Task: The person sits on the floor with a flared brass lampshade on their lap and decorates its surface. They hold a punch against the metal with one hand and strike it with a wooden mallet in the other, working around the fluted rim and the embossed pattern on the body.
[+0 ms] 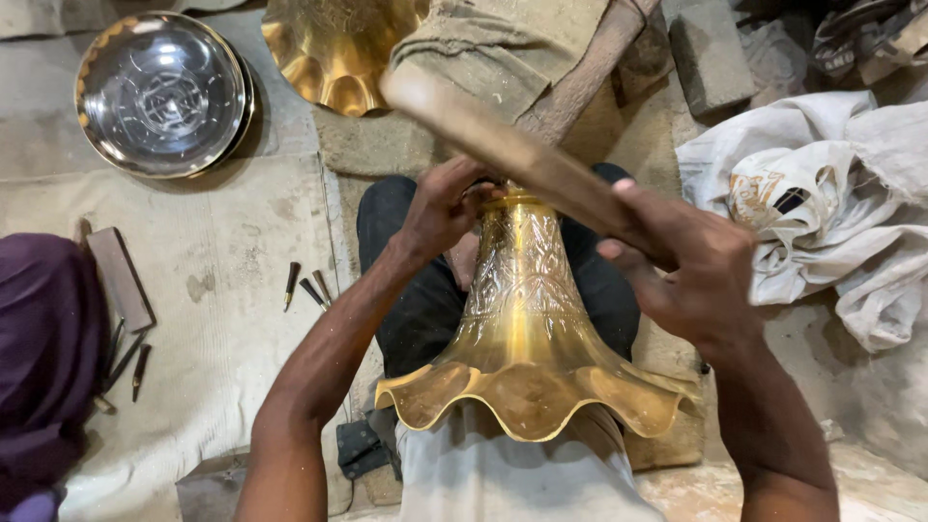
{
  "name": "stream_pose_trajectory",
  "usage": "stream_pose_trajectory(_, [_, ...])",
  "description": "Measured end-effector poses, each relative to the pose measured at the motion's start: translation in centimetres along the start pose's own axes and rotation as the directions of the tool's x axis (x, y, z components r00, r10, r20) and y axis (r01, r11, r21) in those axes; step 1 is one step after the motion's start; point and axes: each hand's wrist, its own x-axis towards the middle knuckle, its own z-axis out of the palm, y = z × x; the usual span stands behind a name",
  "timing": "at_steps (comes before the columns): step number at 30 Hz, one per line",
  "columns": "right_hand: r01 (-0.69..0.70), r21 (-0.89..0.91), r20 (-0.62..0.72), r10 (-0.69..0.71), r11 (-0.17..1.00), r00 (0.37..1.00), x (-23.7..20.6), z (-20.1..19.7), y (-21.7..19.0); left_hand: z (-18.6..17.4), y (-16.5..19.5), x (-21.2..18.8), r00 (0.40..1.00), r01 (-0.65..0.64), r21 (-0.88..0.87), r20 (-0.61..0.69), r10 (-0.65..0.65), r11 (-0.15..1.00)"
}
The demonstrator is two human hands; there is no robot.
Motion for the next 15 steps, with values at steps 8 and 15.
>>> stream_pose_trajectory(8, [-0.005,0.207,-0.088,0.024,0.978,0.996,-0.9,0.4,1.0,-0.7,0.2,0.2,1.0,-0.018,-0.098,0.019,0.02,0.995])
stream_pose_trajectory(15, [-0.044,0.072,-0.05,0.047,0.996,0.998,-0.8,0.8,1.3,-0.2,-0.9,0.5,0.998,-0.05,-0.023,0.026,0.051,0.998])
